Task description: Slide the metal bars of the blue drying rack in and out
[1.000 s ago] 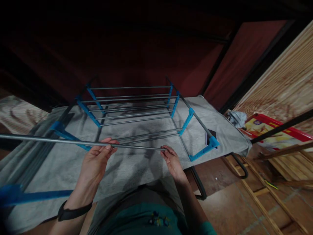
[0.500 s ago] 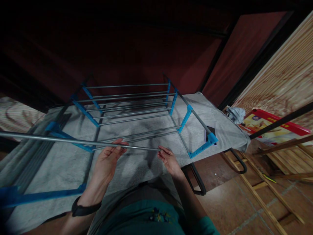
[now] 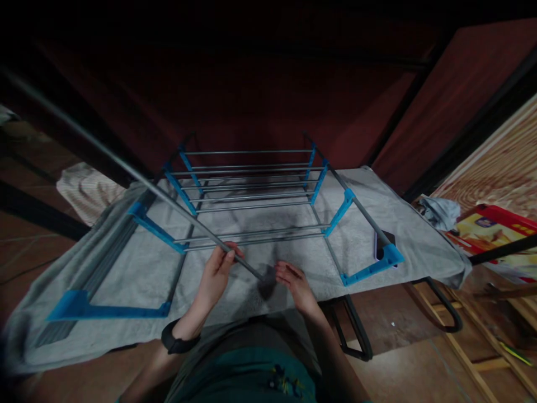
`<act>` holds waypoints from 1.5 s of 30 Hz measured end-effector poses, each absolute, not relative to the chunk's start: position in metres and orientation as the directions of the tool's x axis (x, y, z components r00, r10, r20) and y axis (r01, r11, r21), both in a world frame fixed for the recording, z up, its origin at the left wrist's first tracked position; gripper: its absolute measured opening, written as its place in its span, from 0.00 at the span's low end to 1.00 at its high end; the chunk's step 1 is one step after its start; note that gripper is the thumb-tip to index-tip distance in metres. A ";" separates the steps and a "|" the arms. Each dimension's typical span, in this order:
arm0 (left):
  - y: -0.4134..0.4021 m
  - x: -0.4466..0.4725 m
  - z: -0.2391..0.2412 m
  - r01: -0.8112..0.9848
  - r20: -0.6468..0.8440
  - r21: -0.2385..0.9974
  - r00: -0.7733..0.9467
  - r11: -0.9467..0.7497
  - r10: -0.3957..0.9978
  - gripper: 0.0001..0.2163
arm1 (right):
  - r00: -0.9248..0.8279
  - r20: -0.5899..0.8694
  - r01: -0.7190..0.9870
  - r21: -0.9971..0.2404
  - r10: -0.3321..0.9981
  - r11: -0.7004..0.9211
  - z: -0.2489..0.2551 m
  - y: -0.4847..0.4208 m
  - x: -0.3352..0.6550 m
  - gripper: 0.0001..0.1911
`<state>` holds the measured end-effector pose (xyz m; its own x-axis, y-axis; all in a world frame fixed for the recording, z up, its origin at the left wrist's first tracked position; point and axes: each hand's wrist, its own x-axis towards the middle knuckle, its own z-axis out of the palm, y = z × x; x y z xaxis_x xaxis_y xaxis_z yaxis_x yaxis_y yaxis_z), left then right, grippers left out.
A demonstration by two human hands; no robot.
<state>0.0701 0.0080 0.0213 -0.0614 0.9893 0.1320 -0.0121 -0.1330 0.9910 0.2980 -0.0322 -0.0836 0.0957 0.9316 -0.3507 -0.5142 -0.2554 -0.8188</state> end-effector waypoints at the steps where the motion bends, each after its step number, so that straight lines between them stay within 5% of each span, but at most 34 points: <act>1: 0.009 0.067 0.021 0.016 0.138 0.990 -0.061 -0.138 0.989 0.12 | 0.099 -0.345 -0.500 -0.828 0.933 -0.253 -0.082 -0.032 0.300 0.25; 11: 0.007 0.051 0.009 0.181 0.189 0.968 -0.070 -0.174 0.980 0.06 | 0.198 -0.272 -0.385 -0.905 0.942 -0.181 -0.060 -0.019 0.308 0.24; 20: 0.019 0.025 -0.017 0.348 0.217 0.913 0.027 -0.213 0.976 0.13 | 0.289 -0.165 -0.379 -0.924 0.943 -0.045 -0.026 -0.003 0.311 0.19; 30: 0.027 -0.003 -0.042 0.450 0.146 0.879 0.063 -0.158 0.987 0.23 | 0.399 -0.129 -0.472 -0.878 0.908 0.083 -0.007 0.012 0.320 0.25; 37: 0.029 -0.013 -0.060 0.510 0.111 0.844 0.140 -0.168 0.984 0.28 | 0.486 -0.140 -0.567 -0.802 0.863 0.189 -0.011 0.028 0.337 0.21; 45: 0.034 -0.029 -0.072 0.610 0.082 0.766 0.221 -0.203 0.972 0.19 | 0.547 -0.166 -0.577 -0.785 0.821 0.226 -0.044 0.032 0.362 0.19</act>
<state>-0.0285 0.0339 -0.0723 0.2211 0.9718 0.0818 0.6104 -0.2033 0.7655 0.3625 0.0317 -0.0437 0.5469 0.8207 -0.1655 -0.5766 0.2259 -0.7852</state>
